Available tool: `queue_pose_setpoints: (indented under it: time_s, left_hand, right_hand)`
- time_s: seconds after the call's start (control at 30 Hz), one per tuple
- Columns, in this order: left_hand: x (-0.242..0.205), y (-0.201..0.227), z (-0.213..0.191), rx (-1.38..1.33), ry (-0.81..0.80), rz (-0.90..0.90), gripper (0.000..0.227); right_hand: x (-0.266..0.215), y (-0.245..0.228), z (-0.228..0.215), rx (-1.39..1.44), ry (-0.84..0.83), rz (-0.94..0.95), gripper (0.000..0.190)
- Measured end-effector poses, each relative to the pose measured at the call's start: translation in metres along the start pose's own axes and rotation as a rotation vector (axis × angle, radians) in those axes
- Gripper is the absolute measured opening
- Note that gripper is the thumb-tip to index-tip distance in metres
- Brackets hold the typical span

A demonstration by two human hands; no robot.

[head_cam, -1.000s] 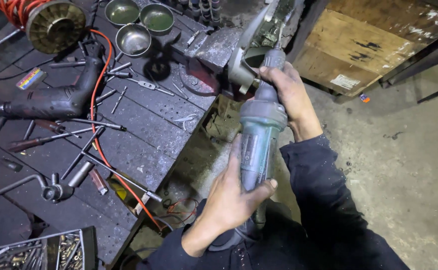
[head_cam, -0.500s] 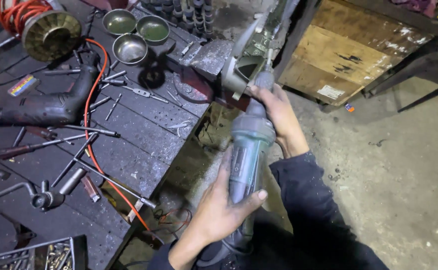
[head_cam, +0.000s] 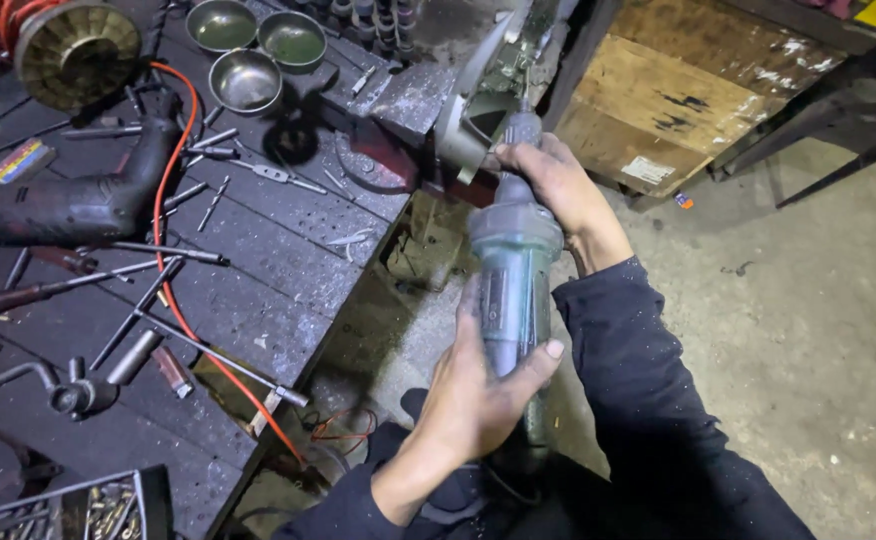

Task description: The person uses a rotary tool to grind a metal part clamped in a vise, then moves to a metal lathe to adjust the chuck and tool post. The person operates the lathe controls to position the cutting tool against the workpiece.

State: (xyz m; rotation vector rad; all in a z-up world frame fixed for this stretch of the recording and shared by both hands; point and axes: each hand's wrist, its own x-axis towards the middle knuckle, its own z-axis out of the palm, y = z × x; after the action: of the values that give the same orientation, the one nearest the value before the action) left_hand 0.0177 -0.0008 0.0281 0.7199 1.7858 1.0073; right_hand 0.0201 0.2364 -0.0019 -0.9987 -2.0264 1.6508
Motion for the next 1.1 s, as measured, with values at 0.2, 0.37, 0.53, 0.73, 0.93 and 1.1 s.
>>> queue_pose_setpoints:
  time_s: [0.2, 0.37, 0.53, 0.73, 0.93, 1.1]
  left_hand:
    - [-0.006, 0.022, -0.006, -0.051, -0.054, -0.195, 0.107]
    - [-0.004, 0.025, -0.005, -0.044, -0.044, -0.174, 0.111]
    - [-0.003, 0.007, 0.003, -0.085, 0.000, -0.098, 0.111]
    - [0.005, 0.003, -0.001, -0.067, 0.012, -0.027, 0.109]
    - [0.004, -0.005, -0.003, -0.101, 0.020, 0.021, 0.109]
    - [0.000, -0.008, -0.013, -0.016, -0.014, 0.012, 0.111]
  right_hand:
    - [0.002, -0.004, -0.007, -0.025, -0.012, 0.060, 0.025]
    - [-0.001, -0.011, -0.008, -0.160, -0.020, 0.033, 0.044]
    - [-0.002, -0.012, -0.007, -0.127, -0.116, 0.015, 0.036]
    - [0.006, -0.008, -0.006, -0.082, -0.004, 0.059, 0.032]
    - [0.000, -0.016, 0.000, -0.147, 0.005, 0.136, 0.046]
    - [-0.008, -0.007, 0.007, -0.005, 0.102, 0.082, 0.024]
